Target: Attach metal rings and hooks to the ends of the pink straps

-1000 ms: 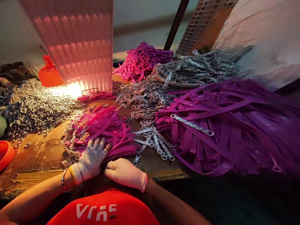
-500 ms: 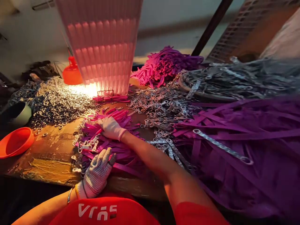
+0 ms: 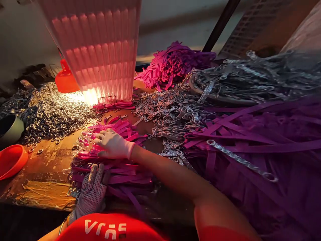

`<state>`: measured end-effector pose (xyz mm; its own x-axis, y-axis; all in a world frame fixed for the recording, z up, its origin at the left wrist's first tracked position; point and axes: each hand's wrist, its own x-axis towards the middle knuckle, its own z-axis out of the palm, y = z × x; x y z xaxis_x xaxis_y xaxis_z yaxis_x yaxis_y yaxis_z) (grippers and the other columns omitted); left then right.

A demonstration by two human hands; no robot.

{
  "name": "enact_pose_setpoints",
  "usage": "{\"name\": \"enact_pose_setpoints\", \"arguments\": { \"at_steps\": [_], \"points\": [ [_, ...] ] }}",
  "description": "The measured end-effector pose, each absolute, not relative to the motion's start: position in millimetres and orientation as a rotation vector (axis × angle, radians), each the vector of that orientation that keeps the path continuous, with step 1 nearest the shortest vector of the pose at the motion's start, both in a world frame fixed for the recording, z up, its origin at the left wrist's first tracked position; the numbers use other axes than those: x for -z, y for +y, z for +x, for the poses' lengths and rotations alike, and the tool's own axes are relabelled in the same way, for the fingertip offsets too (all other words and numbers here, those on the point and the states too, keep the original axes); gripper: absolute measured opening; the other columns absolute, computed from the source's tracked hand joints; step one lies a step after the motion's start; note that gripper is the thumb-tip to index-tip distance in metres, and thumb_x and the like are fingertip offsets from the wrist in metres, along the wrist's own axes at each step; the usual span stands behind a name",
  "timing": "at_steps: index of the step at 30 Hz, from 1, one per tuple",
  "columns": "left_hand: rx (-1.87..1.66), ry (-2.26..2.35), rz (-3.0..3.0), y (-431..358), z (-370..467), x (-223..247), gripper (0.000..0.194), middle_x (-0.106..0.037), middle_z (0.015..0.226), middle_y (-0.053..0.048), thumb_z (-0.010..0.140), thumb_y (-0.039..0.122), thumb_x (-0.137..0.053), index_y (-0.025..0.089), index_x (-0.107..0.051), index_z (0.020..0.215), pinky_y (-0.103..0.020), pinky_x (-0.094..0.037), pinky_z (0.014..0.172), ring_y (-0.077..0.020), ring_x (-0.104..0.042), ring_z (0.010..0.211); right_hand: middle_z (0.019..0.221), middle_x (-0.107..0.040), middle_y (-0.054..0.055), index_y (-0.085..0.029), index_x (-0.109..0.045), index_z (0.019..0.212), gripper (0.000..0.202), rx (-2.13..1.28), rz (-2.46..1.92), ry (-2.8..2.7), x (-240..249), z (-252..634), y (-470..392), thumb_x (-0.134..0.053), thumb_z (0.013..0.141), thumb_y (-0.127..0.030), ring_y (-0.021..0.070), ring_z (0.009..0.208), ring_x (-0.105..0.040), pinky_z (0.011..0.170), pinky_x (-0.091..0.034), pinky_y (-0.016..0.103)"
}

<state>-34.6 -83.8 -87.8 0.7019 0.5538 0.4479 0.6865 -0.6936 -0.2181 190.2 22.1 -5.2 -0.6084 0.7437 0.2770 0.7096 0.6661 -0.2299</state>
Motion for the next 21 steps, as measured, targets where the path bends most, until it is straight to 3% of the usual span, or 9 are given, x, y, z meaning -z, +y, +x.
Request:
{"name": "enact_pose_setpoints", "arguments": {
  "at_steps": [4, 9, 13, 16, 19, 21],
  "points": [
    [0.385, -1.077, -2.55, -82.1, -46.0, 75.6, 0.08, -0.046, 0.156, -0.008, 0.078, 0.021, -0.061, 0.026, -0.043, 0.155, -0.052, -0.024, 0.123, -0.0342, -0.033, 0.15, 0.119, -0.064, 0.021, -0.006, -0.052, 0.138, 0.064, -0.045, -1.371, -2.542, 32.5, 174.0, 14.4, -0.048, 0.098, -0.056, 0.0324, 0.101, -0.059, 0.086, -0.045, 0.045],
    [0.244, -0.892, -2.679, -38.5, -45.5, 58.9, 0.079, -0.048, 0.156, -0.006, 0.078, 0.021, -0.061, 0.029, -0.044, 0.154, -0.053, -0.013, 0.126, -0.0317, -0.037, 0.148, 0.122, -0.062, 0.024, -0.009, -0.045, 0.145, 0.074, -0.074, -1.639, -2.535, 50.7, 190.1, 16.3, -0.052, 0.092, -0.06, 0.0373, 0.102, -0.059, 0.087, -0.044, 0.052],
    [0.105, -0.754, -2.76, 32.7, -28.8, 40.2, 0.075, -0.045, 0.158, -0.01, 0.08, 0.019, -0.058, 0.021, -0.045, 0.153, -0.056, -0.017, 0.124, -0.0318, -0.031, 0.151, 0.133, -0.06, 0.024, -0.007, -0.046, 0.145, 0.071, -0.105, -1.704, -2.507, 39.5, 216.3, 62.1, -0.048, 0.096, -0.059, 0.0389, 0.117, -0.055, 0.102, -0.035, 0.057],
    [0.108, -0.688, -2.744, 81.1, -15.7, 28.8, 0.068, -0.045, 0.158, -0.012, 0.084, 0.018, -0.055, 0.015, -0.047, 0.152, -0.055, -0.019, 0.123, -0.0335, -0.029, 0.151, 0.128, -0.065, 0.022, -0.007, -0.058, 0.135, 0.064, -0.192, -1.752, -2.486, 21.6, 226.6, 106.0, -0.051, 0.096, -0.058, 0.0372, 0.114, -0.06, 0.101, -0.039, 0.054],
    [0.089, -0.732, -2.649, 93.2, -8.7, 25.0, 0.061, -0.048, 0.154, -0.015, 0.089, 0.016, -0.051, 0.012, -0.047, 0.151, -0.05, -0.033, 0.116, -0.0341, -0.038, 0.145, 0.112, -0.073, 0.017, -0.009, -0.069, 0.119, 0.058, -0.261, -1.775, -2.435, -3.1, 217.8, 136.5, -0.058, 0.092, -0.06, 0.0316, 0.1, -0.066, 0.093, -0.046, 0.044],
    [0.073, -0.778, -2.586, 73.7, -9.2, 29.9, 0.056, -0.056, 0.146, -0.017, 0.092, 0.011, -0.047, 0.012, -0.051, 0.147, -0.046, -0.043, 0.105, -0.0318, -0.051, 0.135, 0.116, -0.072, 0.012, -0.014, -0.068, 0.123, 0.054, -0.221, -1.729, -2.357, -14.4, 198.0, 137.3, -0.05, 0.097, -0.059, 0.0262, 0.099, -0.067, 0.09, -0.048, 0.037]
  ]
}}
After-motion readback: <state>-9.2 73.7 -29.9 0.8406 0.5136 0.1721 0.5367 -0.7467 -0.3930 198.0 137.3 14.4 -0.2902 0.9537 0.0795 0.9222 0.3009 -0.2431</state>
